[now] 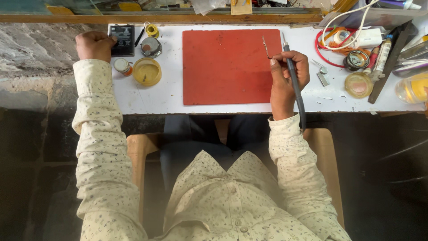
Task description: The person sits at a repair bench and solders the terminal of a black battery pack with a soldering iron, holding the pack steady on a red mat. They then set the pack aside, handle a small metal component, and work it against a flat metal file on the bench.
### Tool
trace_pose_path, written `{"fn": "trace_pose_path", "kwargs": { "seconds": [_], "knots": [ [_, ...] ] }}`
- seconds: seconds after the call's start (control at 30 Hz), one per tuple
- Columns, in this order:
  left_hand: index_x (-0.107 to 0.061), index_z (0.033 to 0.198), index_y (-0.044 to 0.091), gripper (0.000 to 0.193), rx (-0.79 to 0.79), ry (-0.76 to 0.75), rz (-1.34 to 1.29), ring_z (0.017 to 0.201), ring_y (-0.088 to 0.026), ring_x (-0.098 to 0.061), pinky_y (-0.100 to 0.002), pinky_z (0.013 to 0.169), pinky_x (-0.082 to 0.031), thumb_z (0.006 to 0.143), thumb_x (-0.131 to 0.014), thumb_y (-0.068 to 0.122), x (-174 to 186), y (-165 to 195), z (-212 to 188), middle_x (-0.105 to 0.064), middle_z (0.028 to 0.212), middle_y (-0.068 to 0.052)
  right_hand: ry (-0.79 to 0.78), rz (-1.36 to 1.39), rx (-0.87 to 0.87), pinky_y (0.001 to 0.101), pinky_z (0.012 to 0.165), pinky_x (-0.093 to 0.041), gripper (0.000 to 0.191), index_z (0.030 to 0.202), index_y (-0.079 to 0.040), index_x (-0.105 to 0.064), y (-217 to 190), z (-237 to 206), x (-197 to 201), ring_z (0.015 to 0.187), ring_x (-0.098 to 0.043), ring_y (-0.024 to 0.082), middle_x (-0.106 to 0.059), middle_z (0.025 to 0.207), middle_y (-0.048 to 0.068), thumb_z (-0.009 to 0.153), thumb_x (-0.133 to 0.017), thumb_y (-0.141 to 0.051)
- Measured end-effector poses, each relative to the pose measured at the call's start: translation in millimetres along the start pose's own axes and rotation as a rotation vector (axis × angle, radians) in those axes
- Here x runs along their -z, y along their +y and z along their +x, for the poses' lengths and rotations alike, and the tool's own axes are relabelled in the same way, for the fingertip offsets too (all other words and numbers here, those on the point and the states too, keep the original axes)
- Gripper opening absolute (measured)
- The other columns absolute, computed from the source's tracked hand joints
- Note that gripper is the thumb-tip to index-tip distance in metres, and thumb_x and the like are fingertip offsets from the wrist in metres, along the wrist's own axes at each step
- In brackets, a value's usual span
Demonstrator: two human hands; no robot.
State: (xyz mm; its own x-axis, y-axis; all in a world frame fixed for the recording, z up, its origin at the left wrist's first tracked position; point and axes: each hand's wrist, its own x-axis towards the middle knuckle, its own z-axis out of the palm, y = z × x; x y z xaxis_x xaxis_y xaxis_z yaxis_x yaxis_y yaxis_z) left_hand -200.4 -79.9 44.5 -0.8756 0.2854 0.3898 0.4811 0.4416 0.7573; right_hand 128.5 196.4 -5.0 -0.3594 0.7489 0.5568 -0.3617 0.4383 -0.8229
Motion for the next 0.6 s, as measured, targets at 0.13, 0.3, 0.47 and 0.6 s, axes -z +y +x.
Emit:
{"fn": "trace_pose_path", "kwargs": {
  "seconds": [0.13,0.3,0.47,0.6],
  "knots": [
    [-0.080,0.088,0.010,0.020,-0.030,0.195,0.111,0.061,-0.017,-0.062,-0.031,0.068,-0.057,0.091,-0.067,-0.005,-5.6,5.0,0.2,-0.077,0.079,-0.006,-0.036,0.176,-0.048,0.0205,0.080,-0.048,0.028,0.113,-0.004,-0.060,5.4,6.7,5.3,0.081,-0.054,0.007,-0.072,0.100,0.007,0.095,-0.076,0.011],
    [-0.069,0.104,0.004,0.009,-0.274,0.132,-0.605,0.072,-0.014,-0.055,-0.029,0.064,-0.049,0.104,-0.077,-0.001,-42.3,25.3,-55.9,-0.067,0.097,-0.007,-0.030,0.408,-0.188,0.0306,0.083,-0.058,0.029,0.112,-0.003,-0.059,13.3,11.2,11.1,0.087,-0.067,0.017,-0.071,0.098,0.012,0.093,-0.076,0.012],
    [-0.071,0.119,0.004,0.034,-0.259,-0.353,-0.527,0.084,-0.009,-0.064,-0.023,0.073,-0.056,0.092,-0.086,0.019,-113.4,82.0,-120.4,-0.070,0.105,-0.005,-0.052,0.454,-0.235,0.0311,0.081,-0.058,0.030,0.111,-0.004,-0.060,13.7,10.4,12.2,0.085,-0.068,0.018,-0.071,0.097,0.011,0.091,-0.075,0.011],
    [-0.067,0.122,-0.001,0.047,-0.117,-0.516,-0.673,0.073,-0.004,-0.055,-0.019,0.067,-0.054,0.085,-0.088,0.020,-163.7,116.1,-135.7,-0.068,0.100,-0.003,-0.086,0.435,-0.249,0.0294,0.083,-0.057,0.030,0.111,-0.004,-0.060,13.0,12.6,15.0,0.085,-0.067,0.018,-0.072,0.097,0.011,0.090,-0.076,0.011]
  ]
}}
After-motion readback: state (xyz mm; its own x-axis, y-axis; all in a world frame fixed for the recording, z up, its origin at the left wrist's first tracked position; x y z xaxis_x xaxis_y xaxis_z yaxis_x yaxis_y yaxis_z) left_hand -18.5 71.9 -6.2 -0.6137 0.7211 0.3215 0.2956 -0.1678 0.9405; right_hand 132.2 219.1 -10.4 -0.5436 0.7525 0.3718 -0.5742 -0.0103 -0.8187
